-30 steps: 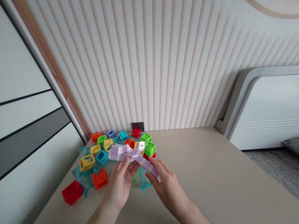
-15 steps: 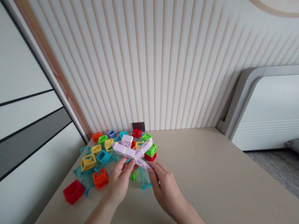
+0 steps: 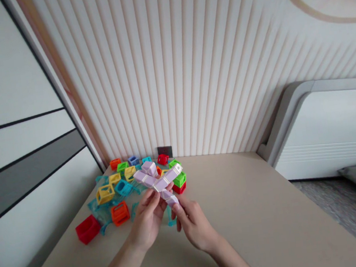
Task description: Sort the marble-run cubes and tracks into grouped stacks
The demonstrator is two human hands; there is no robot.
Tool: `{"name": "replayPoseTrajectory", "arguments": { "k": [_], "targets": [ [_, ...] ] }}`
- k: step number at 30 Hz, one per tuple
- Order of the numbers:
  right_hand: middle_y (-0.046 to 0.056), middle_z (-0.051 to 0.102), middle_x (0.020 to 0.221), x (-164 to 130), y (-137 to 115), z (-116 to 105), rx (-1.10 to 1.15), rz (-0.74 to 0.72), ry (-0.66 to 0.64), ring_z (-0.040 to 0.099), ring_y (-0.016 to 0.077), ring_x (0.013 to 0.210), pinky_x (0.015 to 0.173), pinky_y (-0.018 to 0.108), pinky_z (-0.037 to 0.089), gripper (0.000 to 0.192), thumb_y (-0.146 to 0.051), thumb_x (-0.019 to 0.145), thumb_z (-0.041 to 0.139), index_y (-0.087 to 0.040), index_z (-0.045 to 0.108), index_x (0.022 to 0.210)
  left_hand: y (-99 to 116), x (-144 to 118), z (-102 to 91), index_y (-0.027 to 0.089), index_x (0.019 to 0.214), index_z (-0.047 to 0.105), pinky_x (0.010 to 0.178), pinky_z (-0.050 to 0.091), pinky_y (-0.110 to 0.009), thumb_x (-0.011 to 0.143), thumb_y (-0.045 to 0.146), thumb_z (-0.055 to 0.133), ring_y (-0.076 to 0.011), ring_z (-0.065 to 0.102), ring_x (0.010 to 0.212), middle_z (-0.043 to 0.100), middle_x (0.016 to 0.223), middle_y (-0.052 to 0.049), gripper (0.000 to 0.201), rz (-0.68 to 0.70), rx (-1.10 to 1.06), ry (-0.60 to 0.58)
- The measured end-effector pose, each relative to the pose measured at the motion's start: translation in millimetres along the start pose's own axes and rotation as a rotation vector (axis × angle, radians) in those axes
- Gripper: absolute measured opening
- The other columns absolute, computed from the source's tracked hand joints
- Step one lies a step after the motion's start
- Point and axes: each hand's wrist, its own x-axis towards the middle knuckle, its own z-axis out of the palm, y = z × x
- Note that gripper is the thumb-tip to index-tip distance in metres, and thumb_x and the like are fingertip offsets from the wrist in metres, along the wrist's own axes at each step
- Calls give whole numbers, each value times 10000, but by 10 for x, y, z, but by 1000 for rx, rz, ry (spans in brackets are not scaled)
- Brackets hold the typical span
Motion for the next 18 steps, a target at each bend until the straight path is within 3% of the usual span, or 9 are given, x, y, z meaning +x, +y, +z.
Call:
{"name": "replayPoseTrajectory", "arguments": {
  "k": [3, 5, 6, 8, 9, 10, 12, 15, 18],
  "targets": [
    [30, 629, 669, 17, 28, 206, 393, 58, 18, 619, 182, 555, 571, 300, 508, 563, -634, 1022, 255, -215, 571, 816, -51, -62, 62, 199, 1104, 683, 308, 369, -180, 831, 516, 729, -55, 425, 347, 602, 653, 40, 420, -107, -20, -4],
    [39, 613, 621, 15, 62, 368, 506, 109, 88, 627, 202, 572, 576, 324, 522, 637, -682, 1001, 178, -223, 551, 765, -91, -82, 61, 194, 1030, 688, 238, 233, -163, 810, 565, 729, -23, 284, 267, 541, 577, 73, 432, -136, 42, 51],
    [46, 614, 621, 11, 86, 435, 550, 139, 115, 631, 210, 587, 579, 332, 527, 654, -704, 989, 168, -224, 545, 754, -106, -82, 46, 194, 971, 697, 247, 249, -165, 801, 572, 735, -24, 285, 265, 541, 560, 72, 416, -119, 87, 83],
    [57, 627, 653, 2, 147, 521, 615, 206, 167, 635, 217, 625, 590, 339, 530, 663, -759, 955, 228, -218, 555, 755, -115, -66, -4, 204, 874, 720, 379, 443, -203, 791, 551, 754, -73, 452, 347, 599, 570, 35, 358, -32, 183, 116],
    [60, 634, 676, -1, 182, 540, 629, 240, 200, 632, 215, 643, 598, 336, 530, 658, -781, 934, 289, -210, 570, 766, -110, -55, -34, 213, 848, 737, 525, 540, -249, 787, 527, 767, -122, 570, 457, 647, 612, 5, 321, 25, 235, 119],
    [61, 644, 707, -2, 218, 547, 628, 270, 232, 630, 210, 664, 615, 332, 531, 647, -793, 910, 363, -200, 591, 786, -99, -44, -65, 223, 840, 756, 698, 581, -301, 783, 500, 780, -179, 663, 614, 697, 684, -29, 284, 82, 288, 120],
    [60, 662, 772, 4, 282, 547, 605, 304, 274, 627, 198, 702, 660, 326, 535, 620, -784, 871, 488, -182, 632, 858, -73, -29, -122, 237, 863, 788, 944, 527, -367, 781, 464, 791, -272, 703, 919, 757, 864, -79, 241, 160, 395, 118],
    [29, 646, 727, 24, 328, 571, 566, 288, 291, 601, 169, 650, 642, 299, 518, 603, -776, 837, 557, -178, 635, 855, -50, -30, -187, 240, 945, 797, 1020, 479, -386, 826, 462, 744, -308, 659, 1084, 757, 1033, -101, 258, 187, 518, 98],
    [-6, 574, 556, 32, 305, 622, 544, 318, 262, 555, 148, 505, 534, 270, 460, 659, -840, 804, 512, -189, 578, 729, -45, -52, -250, 234, 1017, 772, 972, 510, -373, 903, 473, 643, -280, 666, 1049, 735, 1099, -98, 295, 189, 613, 37]
  ]
}}
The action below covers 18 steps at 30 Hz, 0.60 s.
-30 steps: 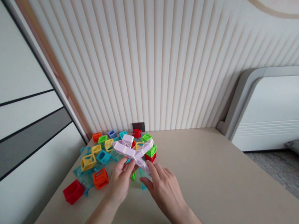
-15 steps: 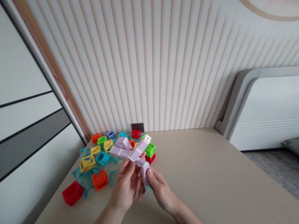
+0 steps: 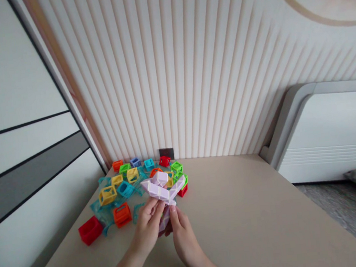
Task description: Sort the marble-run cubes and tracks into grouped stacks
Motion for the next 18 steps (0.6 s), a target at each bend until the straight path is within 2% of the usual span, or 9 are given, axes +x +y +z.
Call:
{"name": "replayPoseTrajectory", "arguments": {
  "k": [3, 6, 9, 11, 13, 15, 16, 18],
  "targets": [
    [-4, 585, 508, -34, -43, 36, 48, 123, -121, 571, 159, 433, 495, 271, 442, 690, -860, 797, 484, -179, 592, 772, -31, -28, -84, 235, 1063, 740, 917, 542, -355, 960, 465, 549, -251, 680, 1012, 719, 1141, -86, 317, 19, 90, -60],
    [3, 607, 482, -55, -109, 42, 123, 230, -200, 585, 173, 406, 490, 278, 456, 722, -870, 814, 433, -170, 611, 833, -42, -49, -198, 227, 1098, 722, 972, 528, -359, 981, 438, 523, -242, 673, 1064, 709, 1187, -86, 313, 40, 133, -87],
    [32, 619, 470, -56, -154, 36, 84, 263, -280, 621, 190, 437, 517, 294, 489, 783, -899, 808, 377, -157, 627, 767, -10, -33, -357, 217, 1165, 697, 1026, 503, -362, 987, 409, 527, -238, 658, 1124, 699, 1228, -91, 312, 77, 184, -98],
    [69, 663, 529, -64, -174, 5, 17, 252, -346, 650, 195, 479, 555, 304, 507, 814, -905, 798, 387, -138, 651, 732, 45, 31, -517, 214, 1195, 683, 1000, 517, -350, 989, 402, 519, -237, 656, 1133, 691, 1251, -98, 324, 126, 271, -67],
    [102, 715, 631, -82, -196, -68, -38, 219, -356, 673, 197, 524, 592, 314, 515, 834, -900, 803, 394, -119, 686, 777, 121, 166, -732, 208, 1188, 685, 960, 532, -340, 985, 400, 512, -236, 670, 1093, 704, 1225, -101, 329, 191, 416, -1],
    [113, 742, 708, -103, -218, -183, -101, 150, -300, 686, 199, 571, 630, 323, 521, 820, -878, 825, 404, -117, 709, 849, 207, 388, -989, 198, 1177, 690, 931, 538, -338, 984, 399, 484, -237, 684, 1056, 720, 1188, -101, 346, 235, 599, 74],
    [112, 745, 725, -111, -223, -251, -134, 110, -266, 689, 202, 594, 651, 330, 525, 804, -864, 838, 410, -120, 713, 871, 248, 529, -1123, 189, 1185, 687, 911, 546, -339, 984, 398, 461, -239, 693, 1032, 725, 1180, -105, 368, 239, 701, 86],
    [105, 741, 729, -116, -212, -394, -183, 47, -213, 687, 207, 624, 678, 339, 531, 775, -840, 862, 409, -129, 715, 887, 316, 853, -1375, 178, 1179, 698, 864, 559, -330, 973, 365, 423, -236, 712, 962, 747, 1126, -100, 391, 205, 961, 27]
  ]
}}
